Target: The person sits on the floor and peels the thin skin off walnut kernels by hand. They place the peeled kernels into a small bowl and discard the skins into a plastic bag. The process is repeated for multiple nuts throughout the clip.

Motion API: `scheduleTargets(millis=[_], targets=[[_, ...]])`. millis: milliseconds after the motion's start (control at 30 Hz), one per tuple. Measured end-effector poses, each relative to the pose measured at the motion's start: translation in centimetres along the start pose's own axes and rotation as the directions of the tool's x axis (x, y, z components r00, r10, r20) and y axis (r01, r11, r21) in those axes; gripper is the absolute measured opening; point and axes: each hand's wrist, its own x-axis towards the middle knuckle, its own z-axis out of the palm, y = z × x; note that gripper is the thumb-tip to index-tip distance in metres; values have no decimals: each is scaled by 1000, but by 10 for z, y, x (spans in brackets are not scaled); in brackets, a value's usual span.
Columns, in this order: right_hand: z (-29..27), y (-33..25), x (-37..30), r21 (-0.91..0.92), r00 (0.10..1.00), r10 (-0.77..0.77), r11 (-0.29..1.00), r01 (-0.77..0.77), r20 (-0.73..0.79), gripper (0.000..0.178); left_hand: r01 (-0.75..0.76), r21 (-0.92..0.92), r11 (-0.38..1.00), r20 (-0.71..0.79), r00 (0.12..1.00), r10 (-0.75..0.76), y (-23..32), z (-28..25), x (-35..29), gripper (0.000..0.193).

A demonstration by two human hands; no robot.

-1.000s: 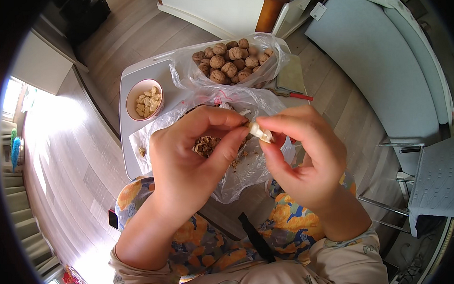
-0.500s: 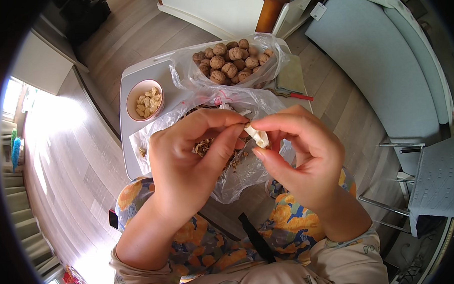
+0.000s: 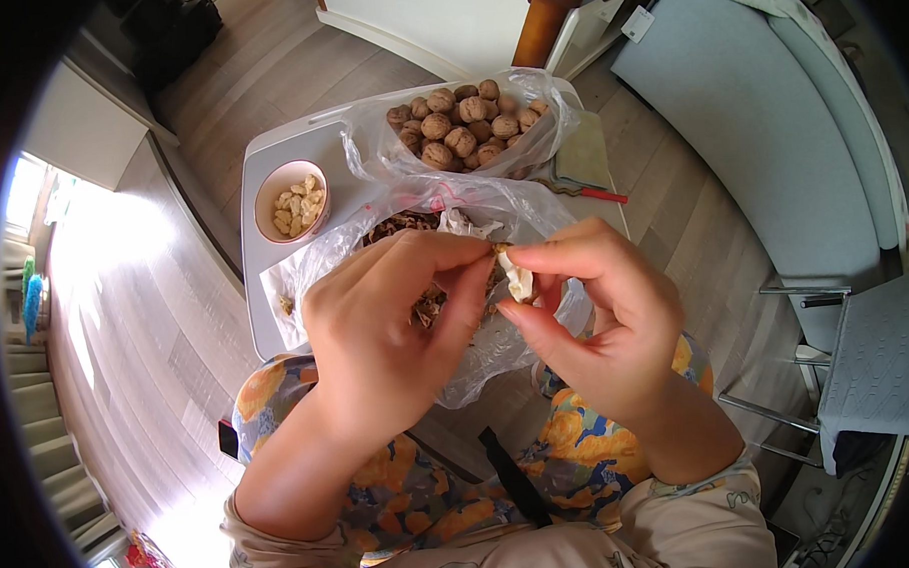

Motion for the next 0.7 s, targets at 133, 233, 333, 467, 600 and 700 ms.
scheduleTargets(millis=[133,233,333,467,600,700], targets=[[1,1,-1,15,999,25,1000,-25,30,28,-60,91,994,19,998,58,0,-1,1,13],[-3,-1,-1,80,991,102,991,-110,89,27,-18,56,998,42,999,16,-2,0,1,14],[-4,-2,1,294,978,161,936,-193,129,26,124,-101,987,74,990,-117,0,-2,1,11],[-7,-2,1,537,934,263,765,-355,242,26,335,-425,841,205,941,-271,-3,-4,0,6],[-10,-1,1,712,912,275,570,-410,305,26,494,-592,637,409,865,-291,-7,-2,-2,9],[-13,7,1,719,914,256,564,-407,316,26,582,-730,358,468,808,-359,2,-6,4,13]])
